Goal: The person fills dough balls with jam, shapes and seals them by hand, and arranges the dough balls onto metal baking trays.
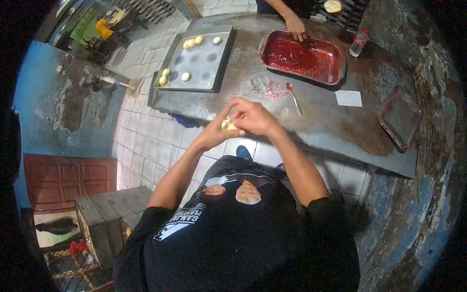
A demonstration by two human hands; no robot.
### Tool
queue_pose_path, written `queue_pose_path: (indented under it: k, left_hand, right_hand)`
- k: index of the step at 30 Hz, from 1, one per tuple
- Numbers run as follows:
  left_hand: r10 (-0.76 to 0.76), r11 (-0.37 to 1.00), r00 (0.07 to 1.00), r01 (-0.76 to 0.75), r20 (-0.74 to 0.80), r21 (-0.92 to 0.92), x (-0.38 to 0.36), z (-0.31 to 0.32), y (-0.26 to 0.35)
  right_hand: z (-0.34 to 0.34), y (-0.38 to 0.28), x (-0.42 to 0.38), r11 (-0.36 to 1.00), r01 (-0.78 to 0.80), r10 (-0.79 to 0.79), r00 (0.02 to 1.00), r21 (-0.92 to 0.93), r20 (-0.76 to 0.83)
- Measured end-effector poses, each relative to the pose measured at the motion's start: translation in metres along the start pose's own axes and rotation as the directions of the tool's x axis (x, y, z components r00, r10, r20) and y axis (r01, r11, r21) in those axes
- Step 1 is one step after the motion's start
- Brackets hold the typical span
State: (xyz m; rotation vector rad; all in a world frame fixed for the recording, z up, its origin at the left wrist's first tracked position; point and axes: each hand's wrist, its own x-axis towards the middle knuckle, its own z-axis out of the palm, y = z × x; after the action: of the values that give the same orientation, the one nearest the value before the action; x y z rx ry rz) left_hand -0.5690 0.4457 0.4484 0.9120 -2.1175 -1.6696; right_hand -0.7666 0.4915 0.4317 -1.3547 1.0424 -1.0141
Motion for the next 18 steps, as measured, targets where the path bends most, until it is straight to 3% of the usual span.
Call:
queue_pose_path:
  k: [1, 2, 3, 4, 5, 6, 7, 8, 9, 10, 11, 12, 13, 14, 15, 17, 18]
  left_hand:
    - [0.04, 0.999, 0.997, -0.038, 0.065, -0.036, 0.0, -0.008, -0.009]
    - [0.034, 0.999, 0.998, -0.031, 0.061, -0.041, -0.002, -0.018, -0.017]
    - [-0.153, 0.966, 0.988, 0.147, -0.011, -0.214, -0.001, -0.03, -0.022]
    - [-0.337, 0.872, 0.94, 0.291, -0.051, -0.394, 0.003, -0.041, -0.024]
    - [-0.335, 0.867, 0.94, 0.282, -0.062, -0.411, 0.008, -0.049, -0.029]
    - [-0.327, 0.812, 0.942, 0.238, -0.078, -0.532, 0.011, -0.055, -0.03]
    - [-0.327, 0.74, 0.941, 0.196, -0.089, -0.644, 0.012, -0.059, -0.03]
    - [-0.275, 0.7, 0.959, 0.147, -0.074, -0.699, 0.016, -0.062, -0.029]
    - [-0.307, 0.492, 0.952, 0.17, 0.012, -0.854, 0.021, -0.07, -0.033]
    - [-0.276, 0.471, 0.961, 0.131, -0.005, -0.873, 0.023, -0.08, -0.037]
    - [-0.241, 0.448, 0.97, 0.088, -0.025, -0.89, 0.028, -0.092, -0.04]
    - [-0.24, 0.421, 0.971, 0.083, -0.023, -0.903, 0.037, -0.104, -0.051]
    - [-0.234, 0.57, 0.964, 0.034, -0.123, -0.821, 0.046, -0.117, -0.065]
    - [-0.217, 0.701, 0.949, -0.011, -0.227, -0.713, 0.055, -0.132, -0.08]
    - [-0.232, 0.674, 0.943, -0.021, -0.239, -0.739, 0.063, -0.151, -0.097]
    - [-0.348, 0.476, 0.934, 0.098, -0.085, -0.874, 0.072, -0.187, -0.13]
    - [-0.391, 0.52, 0.903, 0.059, -0.176, -0.852, 0.074, -0.207, -0.124]
  right_hand:
    - [0.008, -0.007, 0.007, 1.0, -0.004, 0.004, 1.0, 0.003, 0.009]
    - [0.02, -0.014, 0.013, 0.997, 0.072, -0.068, 0.991, 0.035, -0.112]
    - [0.031, -0.02, 0.021, 0.987, 0.152, -0.137, 0.963, 0.05, -0.232]
    - [0.045, -0.013, 0.032, 0.943, 0.245, -0.122, 0.886, 0.226, -0.447]
    - [0.049, -0.006, 0.042, 0.947, 0.235, -0.122, 0.894, 0.219, -0.43]
    - [0.056, -0.002, 0.052, 0.924, 0.312, -0.381, 0.783, -0.219, -0.492]
    - [0.066, 0.0, 0.06, 0.73, 0.302, -0.628, 0.652, -0.613, -0.425]
    - [0.079, 0.003, 0.067, 0.759, 0.294, -0.578, 0.714, -0.581, -0.394]
    - [0.089, 0.012, 0.08, 0.763, 0.283, -0.563, 0.732, -0.581, -0.384]
    - [0.096, 0.025, 0.095, 0.922, 0.143, -0.322, 0.8, -0.361, -0.506]
    - [0.099, 0.035, 0.112, 0.993, -0.016, -0.053, 0.822, -0.117, -0.567]
    - [0.097, 0.04, 0.134, 0.978, -0.167, 0.207, 0.834, 0.124, -0.511]
    - [0.102, 0.036, 0.154, 0.975, -0.196, 0.223, 0.836, 0.107, -0.502]
    - [0.109, 0.033, 0.177, 0.851, -0.127, 0.343, 0.869, 0.51, -0.356]
    - [0.115, 0.029, 0.199, 0.557, -0.09, 0.4, 0.9, 0.825, -0.172]
    - [0.1, 0.047, 0.25, 0.585, -0.319, 0.483, 0.875, 0.745, -0.005]
    - [0.088, 0.056, 0.276, 0.666, -0.365, 0.447, 0.893, 0.65, 0.044]
